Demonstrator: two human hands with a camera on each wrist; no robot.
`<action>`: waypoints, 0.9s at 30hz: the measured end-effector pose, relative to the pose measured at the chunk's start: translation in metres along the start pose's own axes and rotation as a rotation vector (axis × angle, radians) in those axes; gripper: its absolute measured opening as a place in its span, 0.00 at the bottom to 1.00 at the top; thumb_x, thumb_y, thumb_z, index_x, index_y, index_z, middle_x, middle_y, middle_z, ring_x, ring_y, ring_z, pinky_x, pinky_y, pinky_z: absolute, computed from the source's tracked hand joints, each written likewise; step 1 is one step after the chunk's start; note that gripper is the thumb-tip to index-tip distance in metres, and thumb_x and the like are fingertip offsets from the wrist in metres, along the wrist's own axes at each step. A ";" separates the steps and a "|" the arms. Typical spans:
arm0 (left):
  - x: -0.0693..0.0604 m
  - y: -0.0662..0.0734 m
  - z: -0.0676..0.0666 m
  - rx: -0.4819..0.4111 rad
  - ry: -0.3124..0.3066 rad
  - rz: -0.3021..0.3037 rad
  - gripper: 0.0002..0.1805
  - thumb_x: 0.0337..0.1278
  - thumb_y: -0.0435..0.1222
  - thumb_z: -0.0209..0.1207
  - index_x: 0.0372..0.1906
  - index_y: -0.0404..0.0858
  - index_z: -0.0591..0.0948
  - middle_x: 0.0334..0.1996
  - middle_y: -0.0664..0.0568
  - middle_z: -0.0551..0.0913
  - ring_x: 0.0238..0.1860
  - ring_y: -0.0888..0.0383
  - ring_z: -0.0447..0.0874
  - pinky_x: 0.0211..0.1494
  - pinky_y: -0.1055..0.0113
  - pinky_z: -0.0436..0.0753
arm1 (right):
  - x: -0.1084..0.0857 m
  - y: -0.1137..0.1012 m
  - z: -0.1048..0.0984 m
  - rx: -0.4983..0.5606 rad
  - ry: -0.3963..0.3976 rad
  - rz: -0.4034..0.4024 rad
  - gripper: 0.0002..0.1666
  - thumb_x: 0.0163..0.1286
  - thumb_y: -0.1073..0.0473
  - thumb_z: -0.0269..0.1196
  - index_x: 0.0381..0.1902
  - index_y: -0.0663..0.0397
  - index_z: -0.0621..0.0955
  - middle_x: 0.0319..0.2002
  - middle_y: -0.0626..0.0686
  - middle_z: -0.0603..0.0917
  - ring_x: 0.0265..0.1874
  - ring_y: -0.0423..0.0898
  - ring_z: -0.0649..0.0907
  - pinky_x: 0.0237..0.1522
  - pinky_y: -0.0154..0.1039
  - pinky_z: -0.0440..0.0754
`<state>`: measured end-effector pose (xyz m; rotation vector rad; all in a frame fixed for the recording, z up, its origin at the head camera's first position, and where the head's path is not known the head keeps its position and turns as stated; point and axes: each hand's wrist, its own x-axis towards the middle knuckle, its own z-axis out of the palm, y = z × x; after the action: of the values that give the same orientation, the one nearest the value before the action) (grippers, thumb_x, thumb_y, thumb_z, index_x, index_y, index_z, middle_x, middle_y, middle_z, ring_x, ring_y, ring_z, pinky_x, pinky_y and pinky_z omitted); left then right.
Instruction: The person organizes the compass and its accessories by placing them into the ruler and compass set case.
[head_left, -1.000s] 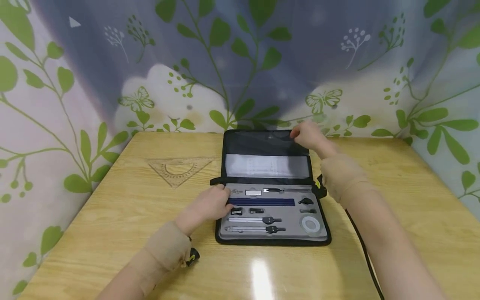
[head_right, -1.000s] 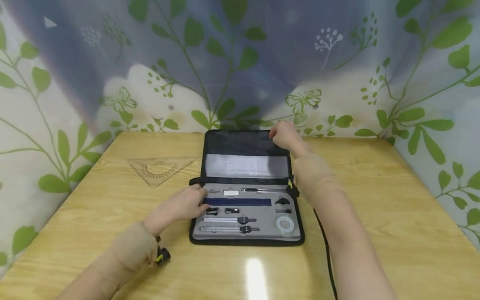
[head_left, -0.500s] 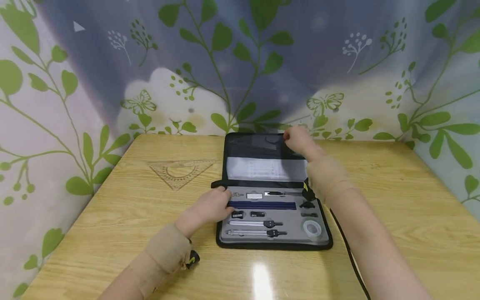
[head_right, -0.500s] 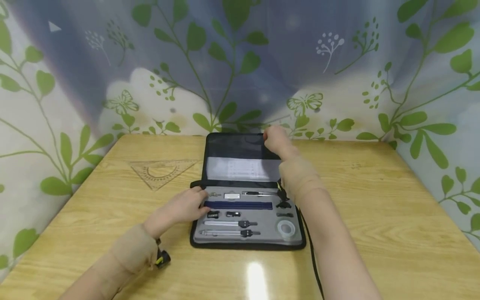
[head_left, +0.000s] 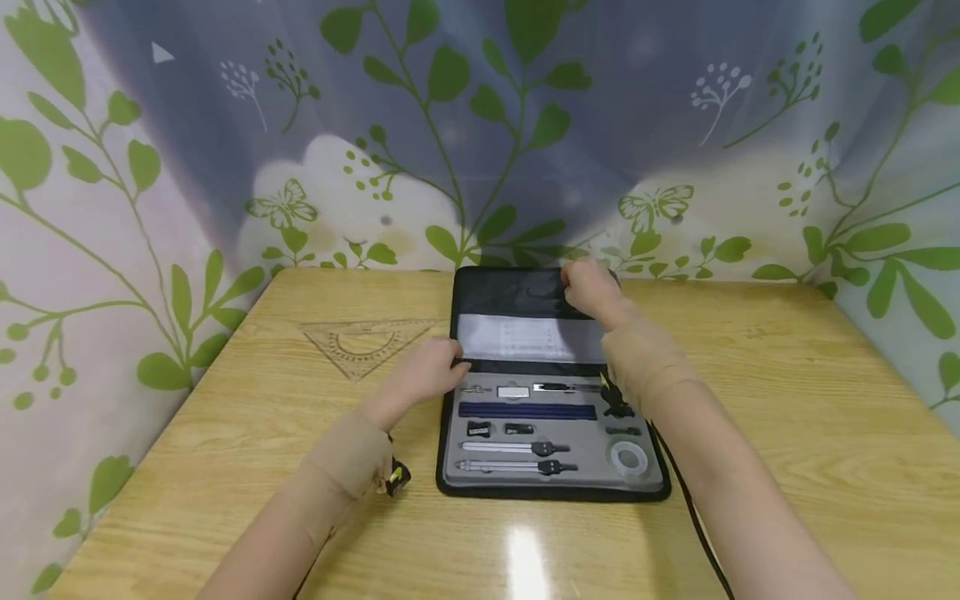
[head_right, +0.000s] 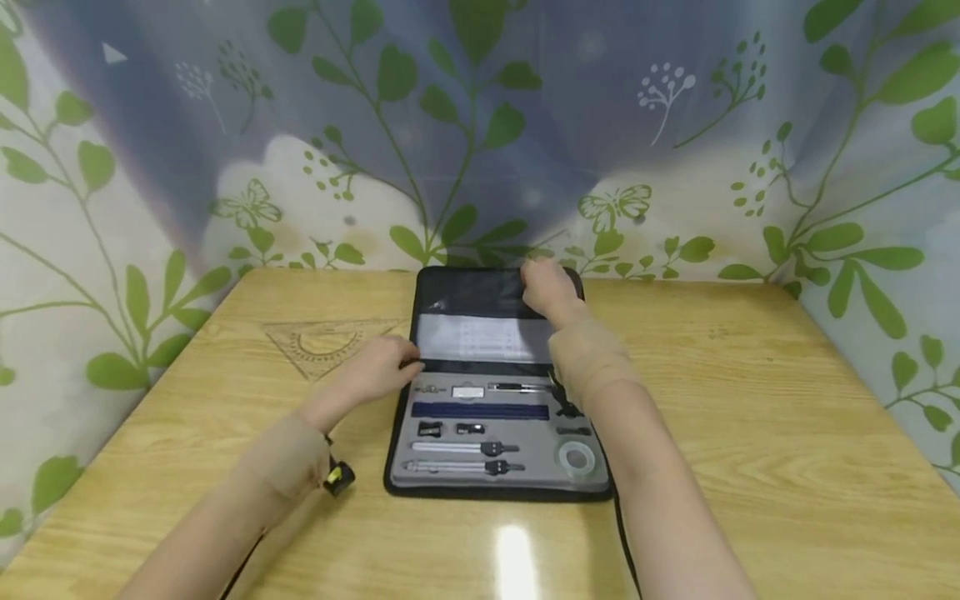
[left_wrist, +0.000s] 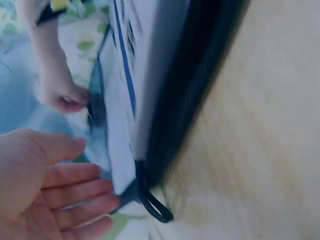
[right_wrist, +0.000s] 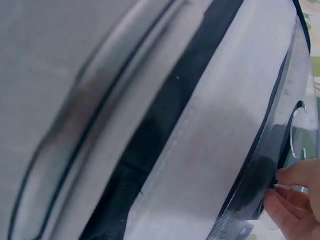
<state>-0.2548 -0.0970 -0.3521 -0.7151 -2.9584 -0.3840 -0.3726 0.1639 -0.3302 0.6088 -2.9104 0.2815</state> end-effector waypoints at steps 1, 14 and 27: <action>0.005 -0.002 -0.001 0.032 0.025 0.009 0.10 0.57 0.36 0.58 0.23 0.36 0.78 0.21 0.50 0.76 0.23 0.55 0.74 0.27 0.62 0.73 | 0.000 0.001 0.001 -0.013 -0.002 0.011 0.07 0.55 0.71 0.53 0.30 0.65 0.78 0.34 0.64 0.78 0.35 0.60 0.78 0.36 0.51 0.75; 0.057 -0.014 0.000 0.251 0.067 0.094 0.08 0.57 0.32 0.53 0.32 0.32 0.80 0.30 0.43 0.78 0.35 0.47 0.78 0.41 0.56 0.77 | 0.001 0.001 -0.003 0.004 -0.051 0.039 0.04 0.54 0.71 0.54 0.24 0.65 0.76 0.28 0.60 0.75 0.29 0.55 0.74 0.32 0.48 0.73; 0.075 -0.005 0.003 0.270 -0.020 0.046 0.09 0.56 0.34 0.55 0.34 0.33 0.81 0.34 0.41 0.79 0.40 0.45 0.77 0.47 0.56 0.74 | 0.005 -0.005 -0.007 -0.018 -0.101 0.206 0.13 0.56 0.67 0.56 0.36 0.72 0.79 0.41 0.69 0.79 0.41 0.64 0.79 0.40 0.54 0.77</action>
<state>-0.3240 -0.0676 -0.3463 -0.7532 -2.9238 0.0274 -0.3745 0.1586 -0.3213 0.3295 -3.0728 0.2556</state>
